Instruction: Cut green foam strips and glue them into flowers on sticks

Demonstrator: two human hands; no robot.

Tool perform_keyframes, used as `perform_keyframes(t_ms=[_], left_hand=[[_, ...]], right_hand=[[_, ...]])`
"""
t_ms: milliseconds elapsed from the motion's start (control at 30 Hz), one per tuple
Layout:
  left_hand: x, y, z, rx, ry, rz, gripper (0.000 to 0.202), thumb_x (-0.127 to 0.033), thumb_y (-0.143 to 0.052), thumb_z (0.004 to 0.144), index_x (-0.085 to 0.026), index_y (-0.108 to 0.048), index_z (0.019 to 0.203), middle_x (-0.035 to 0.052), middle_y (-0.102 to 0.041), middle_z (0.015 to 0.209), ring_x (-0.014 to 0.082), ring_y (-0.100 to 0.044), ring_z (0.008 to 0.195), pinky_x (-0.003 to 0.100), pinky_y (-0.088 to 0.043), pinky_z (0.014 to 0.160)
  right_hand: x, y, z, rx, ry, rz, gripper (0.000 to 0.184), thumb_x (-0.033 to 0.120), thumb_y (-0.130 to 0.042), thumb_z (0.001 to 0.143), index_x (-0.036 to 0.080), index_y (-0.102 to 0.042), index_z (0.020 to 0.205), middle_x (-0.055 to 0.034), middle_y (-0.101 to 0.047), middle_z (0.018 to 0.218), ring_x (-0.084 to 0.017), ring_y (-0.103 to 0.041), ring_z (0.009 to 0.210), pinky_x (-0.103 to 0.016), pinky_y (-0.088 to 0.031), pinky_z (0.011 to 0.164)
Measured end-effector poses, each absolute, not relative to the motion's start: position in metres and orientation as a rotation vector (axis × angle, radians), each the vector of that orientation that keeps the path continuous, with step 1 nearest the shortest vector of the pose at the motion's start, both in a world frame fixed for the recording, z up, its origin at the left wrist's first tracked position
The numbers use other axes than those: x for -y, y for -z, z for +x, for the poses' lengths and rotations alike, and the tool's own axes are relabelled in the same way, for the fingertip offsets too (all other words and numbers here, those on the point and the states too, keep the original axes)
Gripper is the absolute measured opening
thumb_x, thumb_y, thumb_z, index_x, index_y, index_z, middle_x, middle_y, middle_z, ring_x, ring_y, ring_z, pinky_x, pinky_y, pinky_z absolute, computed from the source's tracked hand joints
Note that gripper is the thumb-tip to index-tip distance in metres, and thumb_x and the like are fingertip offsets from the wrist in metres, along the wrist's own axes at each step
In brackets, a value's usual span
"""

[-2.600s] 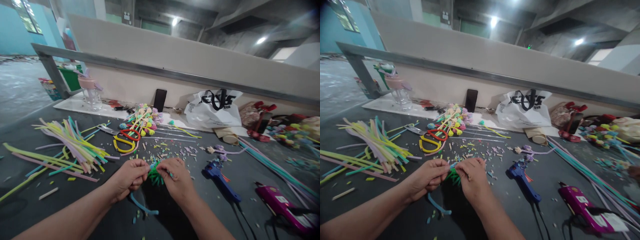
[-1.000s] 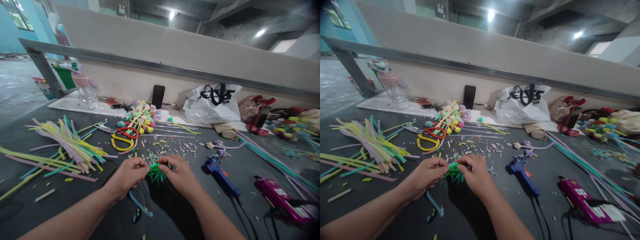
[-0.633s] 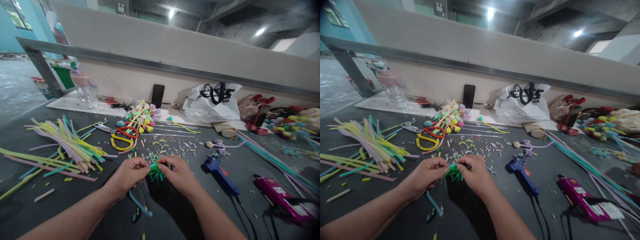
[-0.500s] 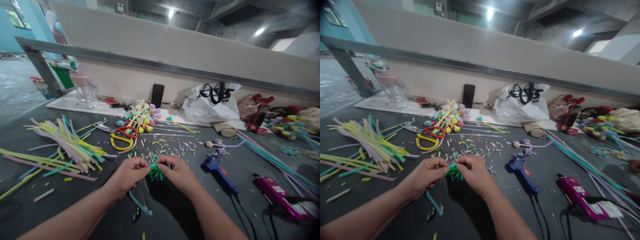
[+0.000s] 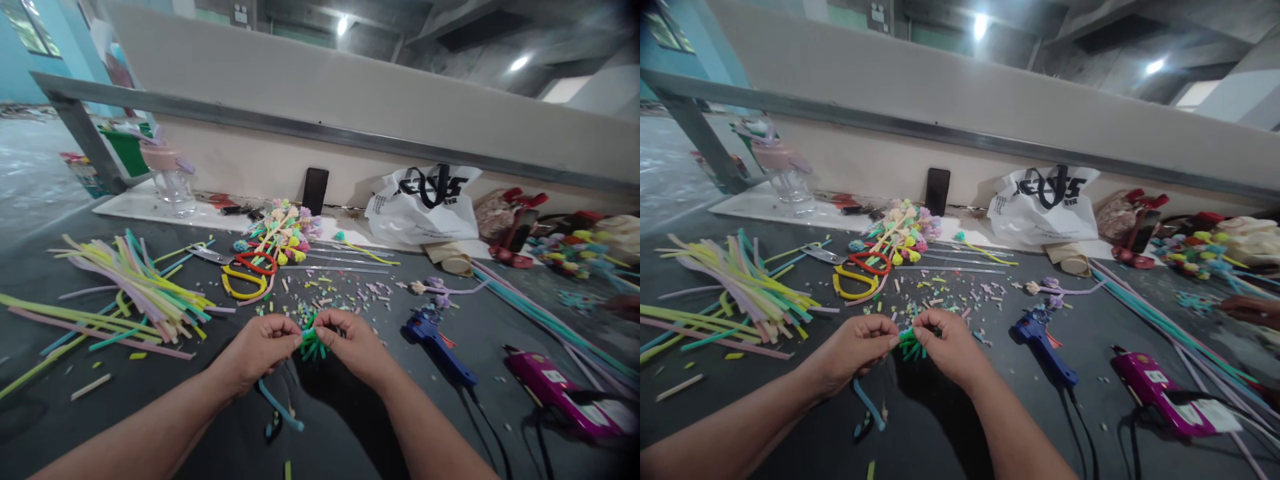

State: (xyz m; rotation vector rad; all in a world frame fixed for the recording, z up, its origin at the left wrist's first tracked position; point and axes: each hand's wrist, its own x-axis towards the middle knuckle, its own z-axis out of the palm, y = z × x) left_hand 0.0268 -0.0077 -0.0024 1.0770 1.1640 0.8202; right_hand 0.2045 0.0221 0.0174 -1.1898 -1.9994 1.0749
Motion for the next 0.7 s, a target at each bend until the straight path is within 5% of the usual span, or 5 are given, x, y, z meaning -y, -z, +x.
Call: perform_keyframes(t_ms=[200,700], left_hand=[[0.0068,0.0024,0.0265,-1.141,-0.815,1.025,0.022,-0.037,-0.059,0.071,-0.016,-0.052,0.074,-0.0087,-0.038,0.05,0.0027,-0.027,0.039,0.014,-0.016,0.034],[0.0049,0.0036,0.0291,-1.162,-0.827,1.004,0.018,-0.033,-0.058,0.069,-0.016,-0.052,0.072,-0.0095,-0.039,0.046,0.0028,-0.027,0.036,0.013,-0.019,0.032]], right_hand=[[-0.0222,-0.022,0.2064,2.0,-1.045,-1.164,0.012,0.022,-0.054,0.077,0.017,-0.06,0.086,-0.001,-0.059,0.078,-0.014,-0.054,0.074,-0.025,-0.042,0.069],[-0.0226,-0.0218,0.2018,2.069,-0.96,-1.261,0.009,0.024,-0.055,0.074,0.017,-0.061,0.072,-0.0008,-0.059,0.069,-0.015,-0.053,0.069,-0.026,-0.04,0.065]])
